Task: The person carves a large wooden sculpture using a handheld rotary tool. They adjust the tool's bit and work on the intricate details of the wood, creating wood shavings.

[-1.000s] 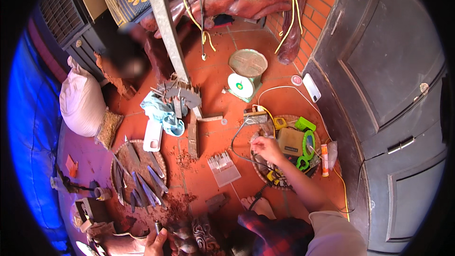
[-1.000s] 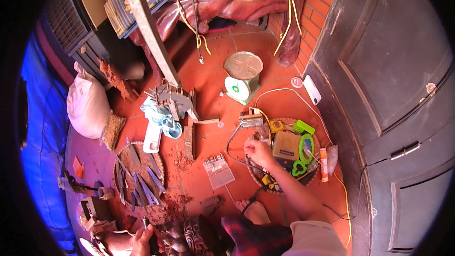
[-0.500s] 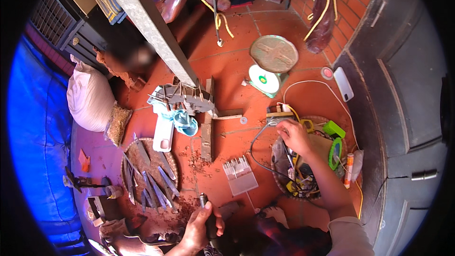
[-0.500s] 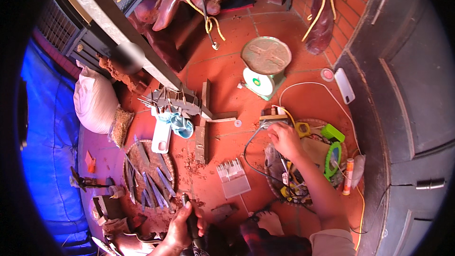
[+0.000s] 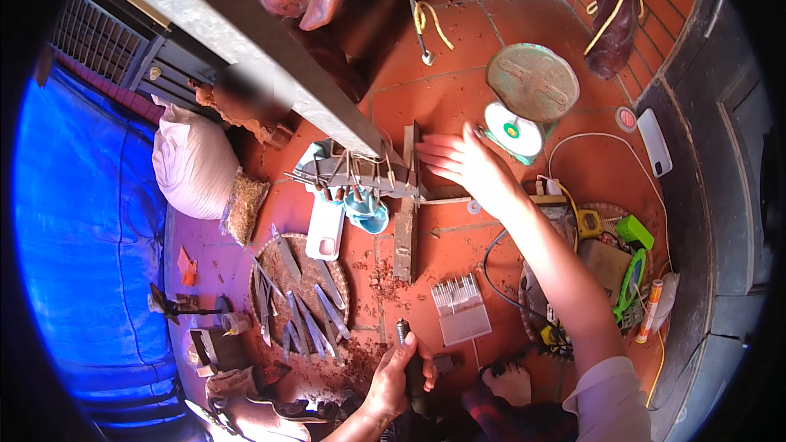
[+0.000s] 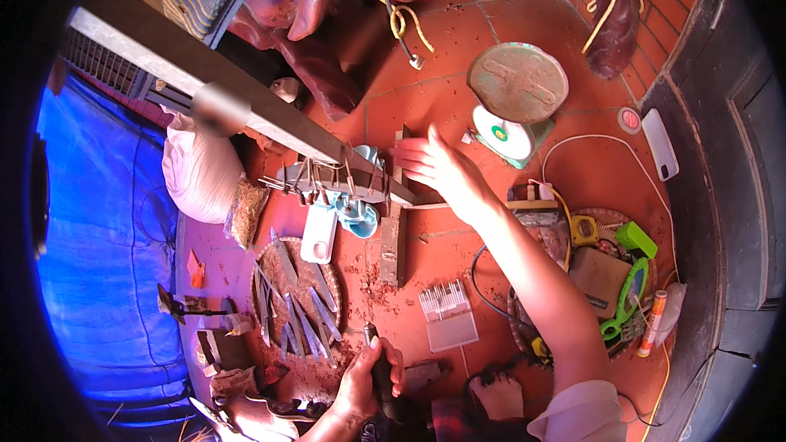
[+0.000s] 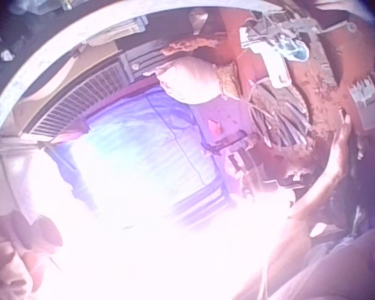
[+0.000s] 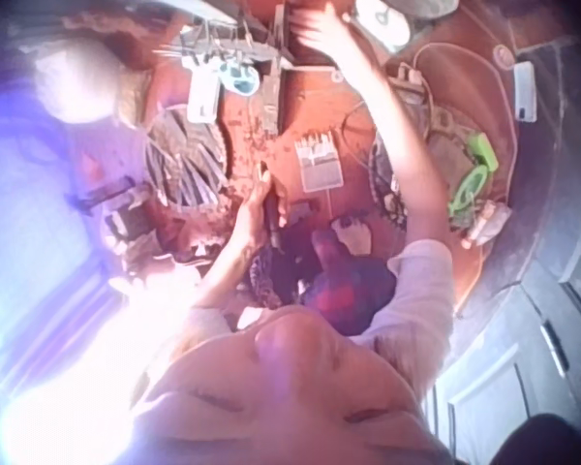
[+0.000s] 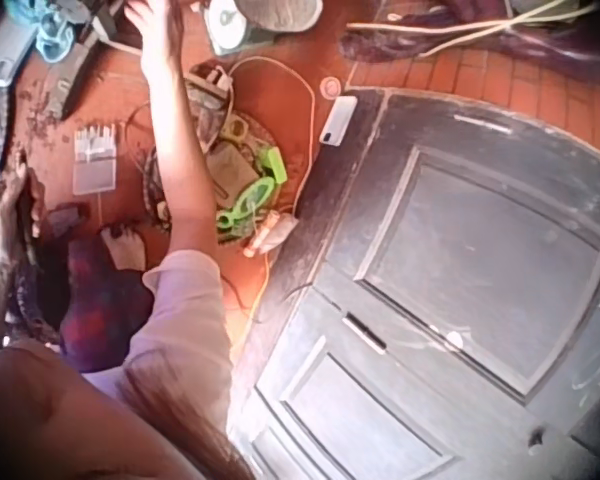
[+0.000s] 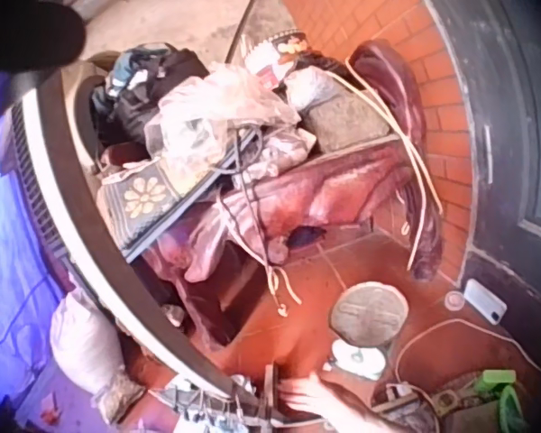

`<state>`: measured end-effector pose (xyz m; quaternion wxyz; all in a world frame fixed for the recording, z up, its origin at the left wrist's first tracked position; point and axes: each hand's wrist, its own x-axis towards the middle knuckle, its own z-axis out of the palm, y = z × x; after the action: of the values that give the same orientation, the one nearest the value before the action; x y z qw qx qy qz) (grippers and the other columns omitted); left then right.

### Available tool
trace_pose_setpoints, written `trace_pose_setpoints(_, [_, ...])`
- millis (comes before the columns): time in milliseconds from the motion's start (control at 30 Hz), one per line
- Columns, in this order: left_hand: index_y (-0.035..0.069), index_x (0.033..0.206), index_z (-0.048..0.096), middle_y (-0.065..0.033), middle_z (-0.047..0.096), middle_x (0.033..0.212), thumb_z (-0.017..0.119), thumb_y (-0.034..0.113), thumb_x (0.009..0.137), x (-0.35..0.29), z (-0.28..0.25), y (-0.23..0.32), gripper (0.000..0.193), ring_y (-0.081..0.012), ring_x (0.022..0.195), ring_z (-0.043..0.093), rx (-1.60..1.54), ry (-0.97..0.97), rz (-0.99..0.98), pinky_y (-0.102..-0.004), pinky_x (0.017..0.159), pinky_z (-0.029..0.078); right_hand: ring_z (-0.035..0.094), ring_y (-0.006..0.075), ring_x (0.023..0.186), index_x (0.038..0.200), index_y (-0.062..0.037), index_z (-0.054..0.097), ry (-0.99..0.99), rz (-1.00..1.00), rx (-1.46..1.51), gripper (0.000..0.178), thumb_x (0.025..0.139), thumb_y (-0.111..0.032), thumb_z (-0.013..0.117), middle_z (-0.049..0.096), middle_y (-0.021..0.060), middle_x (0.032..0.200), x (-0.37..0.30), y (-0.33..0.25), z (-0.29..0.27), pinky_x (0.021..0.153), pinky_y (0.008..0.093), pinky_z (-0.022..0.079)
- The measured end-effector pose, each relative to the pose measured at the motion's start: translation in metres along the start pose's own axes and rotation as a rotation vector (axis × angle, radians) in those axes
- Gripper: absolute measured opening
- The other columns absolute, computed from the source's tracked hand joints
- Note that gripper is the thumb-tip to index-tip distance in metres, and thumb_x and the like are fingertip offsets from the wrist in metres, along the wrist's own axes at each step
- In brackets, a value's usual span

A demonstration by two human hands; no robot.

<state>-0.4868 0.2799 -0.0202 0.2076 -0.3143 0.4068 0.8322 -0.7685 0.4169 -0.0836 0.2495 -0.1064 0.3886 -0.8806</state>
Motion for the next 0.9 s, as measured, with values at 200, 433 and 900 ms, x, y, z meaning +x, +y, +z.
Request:
trace_pose_setpoints(200, [0.003,0.085,0.048,-0.0088,0.050,0.065,0.042,0.036,0.098,0.000,0.005,-0.013,0.036,-0.0201,0.057,0.052,0.030,0.037,-0.033,-0.0297,0.054,0.043,0.057,0.0172,0.103,0.117,0.0023,0.057,-0.288,0.180,-0.057,0.067,0.096,-0.055,0.031,0.063,0.0109,0.111,0.051,0.004,0.002,0.093,0.0294,0.042])
trace_pose_setpoints(433, [0.004,0.084,0.046,-0.0101,0.048,0.066,0.039,0.037,0.097,0.002,0.005,-0.022,0.037,-0.0214,0.056,0.050,0.100,0.083,-0.042,-0.0303,0.054,0.042,0.058,0.0140,0.100,0.113,-0.0010,0.061,-0.256,0.193,-0.253,0.073,0.089,-0.066,0.036,0.064,0.0076,0.108,0.045,-0.012,0.014,0.092,0.0284,0.041])
trace_pose_setpoints(900, [0.006,0.085,0.050,-0.0049,0.051,0.067,0.041,0.040,0.098,0.011,0.012,-0.007,0.037,-0.0143,0.059,0.052,-0.021,0.189,0.104,-0.0261,0.053,0.043,0.060,0.0221,0.093,0.111,0.0024,0.057,-0.475,0.409,-0.510,0.061,0.095,-0.052,0.035,0.061,0.0145,0.103,-0.112,0.008,-0.006,0.086,0.0355,0.045])
